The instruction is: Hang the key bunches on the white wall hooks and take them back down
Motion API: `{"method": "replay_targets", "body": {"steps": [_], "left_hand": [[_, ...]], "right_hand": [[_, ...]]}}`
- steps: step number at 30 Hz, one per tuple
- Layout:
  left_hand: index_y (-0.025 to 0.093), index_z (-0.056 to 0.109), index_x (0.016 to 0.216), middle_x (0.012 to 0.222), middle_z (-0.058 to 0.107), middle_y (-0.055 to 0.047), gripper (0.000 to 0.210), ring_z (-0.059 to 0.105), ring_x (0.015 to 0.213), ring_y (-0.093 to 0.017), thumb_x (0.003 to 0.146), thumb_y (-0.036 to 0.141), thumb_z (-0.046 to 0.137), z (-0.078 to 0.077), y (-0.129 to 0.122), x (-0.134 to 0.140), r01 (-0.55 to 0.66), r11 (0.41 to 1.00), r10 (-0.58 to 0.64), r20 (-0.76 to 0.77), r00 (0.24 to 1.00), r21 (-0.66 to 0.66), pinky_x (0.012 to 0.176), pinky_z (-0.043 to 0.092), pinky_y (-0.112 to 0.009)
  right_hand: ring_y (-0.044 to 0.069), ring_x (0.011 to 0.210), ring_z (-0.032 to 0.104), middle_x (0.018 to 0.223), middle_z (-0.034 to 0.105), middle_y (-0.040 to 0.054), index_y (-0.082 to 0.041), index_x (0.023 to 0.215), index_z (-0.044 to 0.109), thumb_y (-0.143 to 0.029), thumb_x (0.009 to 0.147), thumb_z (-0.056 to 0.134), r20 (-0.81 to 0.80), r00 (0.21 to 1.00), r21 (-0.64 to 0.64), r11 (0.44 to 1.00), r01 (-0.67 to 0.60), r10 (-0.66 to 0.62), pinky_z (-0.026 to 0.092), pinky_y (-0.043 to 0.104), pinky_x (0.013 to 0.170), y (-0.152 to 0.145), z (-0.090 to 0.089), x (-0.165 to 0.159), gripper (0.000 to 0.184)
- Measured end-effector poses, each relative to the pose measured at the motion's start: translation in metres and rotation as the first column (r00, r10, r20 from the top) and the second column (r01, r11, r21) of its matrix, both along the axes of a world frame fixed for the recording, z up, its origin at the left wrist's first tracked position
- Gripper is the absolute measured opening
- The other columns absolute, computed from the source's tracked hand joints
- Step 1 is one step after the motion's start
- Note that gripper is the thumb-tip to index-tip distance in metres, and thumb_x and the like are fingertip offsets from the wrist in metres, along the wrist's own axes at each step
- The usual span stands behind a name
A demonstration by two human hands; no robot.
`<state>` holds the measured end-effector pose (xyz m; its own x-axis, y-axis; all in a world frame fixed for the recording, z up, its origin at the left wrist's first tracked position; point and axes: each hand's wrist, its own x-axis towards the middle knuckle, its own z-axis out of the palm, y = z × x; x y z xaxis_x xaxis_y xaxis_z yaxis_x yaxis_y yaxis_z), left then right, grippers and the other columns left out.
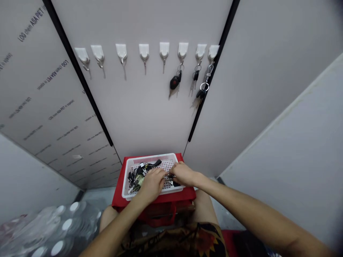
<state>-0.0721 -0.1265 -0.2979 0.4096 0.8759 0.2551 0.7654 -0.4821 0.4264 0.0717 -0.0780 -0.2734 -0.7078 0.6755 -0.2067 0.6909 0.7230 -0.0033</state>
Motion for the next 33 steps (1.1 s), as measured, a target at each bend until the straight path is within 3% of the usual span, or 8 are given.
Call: {"method": "replay_targets", "body": {"steps": [6,10,16,24,26,29,31,33], "left_hand": [[0.02,0.045,0.096,0.095,0.051,-0.004,0.029,0.043,0.088,-0.015,0.068,0.015,0.038,-0.003,0.0,-0.001,-0.057,0.997,0.062,0.113,0.992,-0.046,0.077,0.031,-0.029],[0.018,0.042,0.101,0.097,0.051,-0.005,0.037,0.045,0.085,-0.016,0.065,0.025,0.044,0.0,0.008,0.002,-0.122,0.975,0.181,0.354,0.918,-0.184,0.077,0.033,-0.029],[0.012,0.05,0.083,0.077,0.055,-0.004,0.023,0.049,0.07,-0.012,0.064,0.021,0.044,0.016,0.024,0.009,0.07,0.935,0.224,0.734,0.641,-0.347,0.066,0.037,-0.023],[0.013,0.05,0.071,0.063,0.052,0.0,0.014,0.046,0.058,-0.009,0.06,0.019,0.047,0.043,0.029,-0.012,-0.126,0.927,0.362,0.749,0.555,-0.355,0.058,0.037,-0.021],[0.013,0.051,0.071,0.065,0.053,0.0,0.014,0.047,0.061,-0.01,0.059,0.018,0.047,0.051,0.03,-0.016,-0.154,0.935,0.345,0.723,0.599,-0.319,0.061,0.036,-0.021],[0.014,0.051,0.073,0.067,0.054,0.0,0.015,0.047,0.064,-0.01,0.059,0.018,0.046,0.061,0.032,-0.018,-0.155,0.947,0.312,0.703,0.639,-0.281,0.064,0.036,-0.022],[0.014,0.051,0.074,0.068,0.053,0.0,0.016,0.047,0.065,-0.01,0.059,0.017,0.046,0.066,0.033,-0.018,-0.131,0.956,0.284,0.709,0.645,-0.264,0.065,0.036,-0.022],[0.014,0.05,0.075,0.07,0.053,0.0,0.017,0.047,0.067,-0.01,0.059,0.016,0.045,0.069,0.033,-0.019,-0.079,0.963,0.244,0.717,0.652,-0.256,0.066,0.037,-0.022]], "right_hand": [[0.01,0.053,0.047,0.056,0.054,0.0021,-0.014,0.06,0.051,-0.023,0.065,0.041,-0.417,0.878,-0.142,0.971,0.193,-0.236,0.031,0.02,0.049,0.011,0.009,0.008,0.015],[0.007,0.045,0.042,0.049,0.047,-0.0024,-0.013,0.059,0.045,-0.025,0.065,0.041,-0.68,0.575,-0.453,0.877,0.158,-0.455,0.032,0.018,0.045,0.014,0.019,0.002,0.014],[0.006,0.042,0.044,0.047,0.046,-0.0041,-0.014,0.059,0.042,-0.027,0.06,0.047,-0.66,0.2,-0.736,0.676,0.016,-0.724,0.037,0.02,0.043,0.012,0.036,-0.02,0.015],[0.01,0.055,0.049,0.057,0.051,-0.0001,-0.013,0.065,0.048,-0.032,0.06,0.047,-0.751,0.006,-0.659,0.749,0.061,-0.661,0.038,0.022,0.049,0.014,0.042,-0.021,0.019],[0.011,0.062,0.049,0.066,0.054,0.0018,-0.014,0.072,0.05,-0.03,0.061,0.046,-0.826,0.025,-0.554,0.82,0.145,-0.563,0.039,0.024,0.057,0.013,0.044,-0.018,0.02],[0.012,0.069,0.049,0.074,0.056,0.0036,-0.014,0.072,0.055,-0.025,0.061,0.048,-0.891,0.258,-0.349,0.926,0.143,-0.375,0.037,0.025,0.065,0.011,0.048,-0.018,0.017],[0.012,0.069,0.05,0.074,0.056,0.0037,-0.014,0.071,0.056,-0.023,0.061,0.048,-0.878,0.374,-0.285,0.954,0.095,-0.3,0.037,0.025,0.065,0.011,0.05,-0.02,0.016],[0.012,0.07,0.049,0.077,0.056,0.004,-0.014,0.077,0.055,-0.022,0.063,0.046,-0.878,0.368,-0.289,0.952,0.104,-0.307,0.037,0.025,0.066,0.013,0.052,-0.023,0.019]]}}
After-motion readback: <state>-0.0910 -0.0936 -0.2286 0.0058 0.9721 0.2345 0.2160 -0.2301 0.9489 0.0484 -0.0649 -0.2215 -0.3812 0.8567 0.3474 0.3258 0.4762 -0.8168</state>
